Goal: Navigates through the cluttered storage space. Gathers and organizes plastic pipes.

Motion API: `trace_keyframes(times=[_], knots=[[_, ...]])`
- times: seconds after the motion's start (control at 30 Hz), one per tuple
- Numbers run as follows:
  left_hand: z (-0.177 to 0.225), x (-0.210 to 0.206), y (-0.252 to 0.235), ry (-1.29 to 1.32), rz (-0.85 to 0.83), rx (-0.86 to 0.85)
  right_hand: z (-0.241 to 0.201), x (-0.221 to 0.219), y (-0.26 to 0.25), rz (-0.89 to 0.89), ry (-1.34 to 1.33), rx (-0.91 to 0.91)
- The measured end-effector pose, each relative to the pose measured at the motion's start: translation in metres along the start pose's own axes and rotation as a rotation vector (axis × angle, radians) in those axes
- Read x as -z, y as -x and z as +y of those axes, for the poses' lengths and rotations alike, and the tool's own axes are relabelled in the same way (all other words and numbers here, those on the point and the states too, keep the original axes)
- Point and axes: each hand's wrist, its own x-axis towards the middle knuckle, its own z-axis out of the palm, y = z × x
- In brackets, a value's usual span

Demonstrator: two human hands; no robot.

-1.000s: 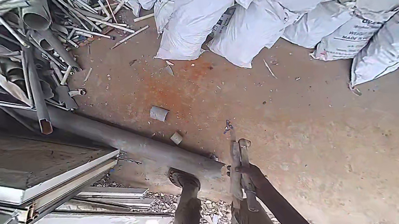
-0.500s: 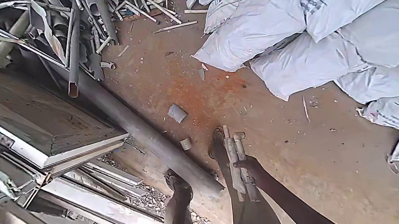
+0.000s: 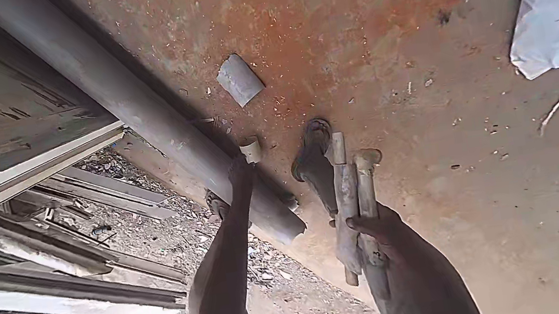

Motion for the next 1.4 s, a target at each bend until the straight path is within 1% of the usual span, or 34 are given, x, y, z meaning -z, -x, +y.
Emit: trace_keyframes(times=[0.07,0.1,0.17,0.23,0.3,0.37,0.4,0.47,0.53,0.6,0.67,0.73,0.8,0.87,0.97,1.03,1.17,1.27,1.4], knots=[[0.001,-0.020,-0.042,-0.073,0.078,-0.067,-0.008,0.001,-0.007,0.048,-0.053,-0.015],[0.002,-0.029,-0.059,-0.149,0.096,-0.117,-0.014,0.003,-0.008,0.055,-0.092,-0.005],[0.003,-0.046,-0.089,-0.317,0.131,-0.239,-0.022,0.013,-0.010,0.007,-0.154,0.032],[0.001,-0.058,-0.100,-0.371,0.147,-0.287,-0.027,0.017,-0.009,0.012,-0.150,0.056],[0.008,-0.057,-0.103,-0.338,0.124,-0.226,-0.035,0.017,-0.011,-0.003,-0.148,0.057],[0.017,-0.045,-0.103,-0.242,0.050,-0.099,-0.039,0.019,-0.011,-0.054,-0.189,0.036],[0.027,-0.031,-0.107,-0.200,0.005,-0.027,-0.042,0.020,-0.013,-0.075,-0.203,0.041],[0.038,0.000,-0.116,-0.090,-0.044,0.029,-0.046,0.018,-0.016,-0.081,-0.200,0.052],[0.042,0.025,-0.125,0.018,-0.035,-0.008,-0.049,0.017,-0.017,-0.074,-0.201,0.053],[0.050,0.041,-0.134,0.090,0.026,-0.060,-0.051,0.017,-0.018,-0.060,-0.211,0.046],[0.072,0.050,-0.135,0.037,0.131,0.002,-0.053,0.018,-0.020,-0.063,-0.214,0.036],[0.098,0.049,-0.132,-0.060,0.218,0.099,-0.053,0.019,-0.024,-0.063,-0.232,0.037],[0.114,0.041,-0.128,-0.110,0.277,0.115,-0.053,0.021,-0.022,-0.050,-0.278,0.017],[0.122,0.042,-0.134,-0.127,0.320,0.128,-0.054,0.022,-0.023,-0.064,-0.292,0.017],[0.125,0.041,-0.143,-0.206,0.363,0.114,-0.053,0.026,-0.024,-0.112,-0.322,0.024],[0.128,0.037,-0.148,-0.233,0.386,0.101,-0.054,0.027,-0.024,-0.096,-0.344,0.007],[0.124,0.025,-0.163,-0.155,0.441,0.106,-0.054,0.029,-0.025,-0.104,-0.410,-0.002],[0.122,0.014,-0.165,-0.089,0.465,0.101,-0.055,0.030,-0.026,-0.107,-0.423,-0.013],[0.121,0.003,-0.172,-0.081,0.478,0.131,-0.051,0.035,-0.026,-0.136,-0.414,0.008]])
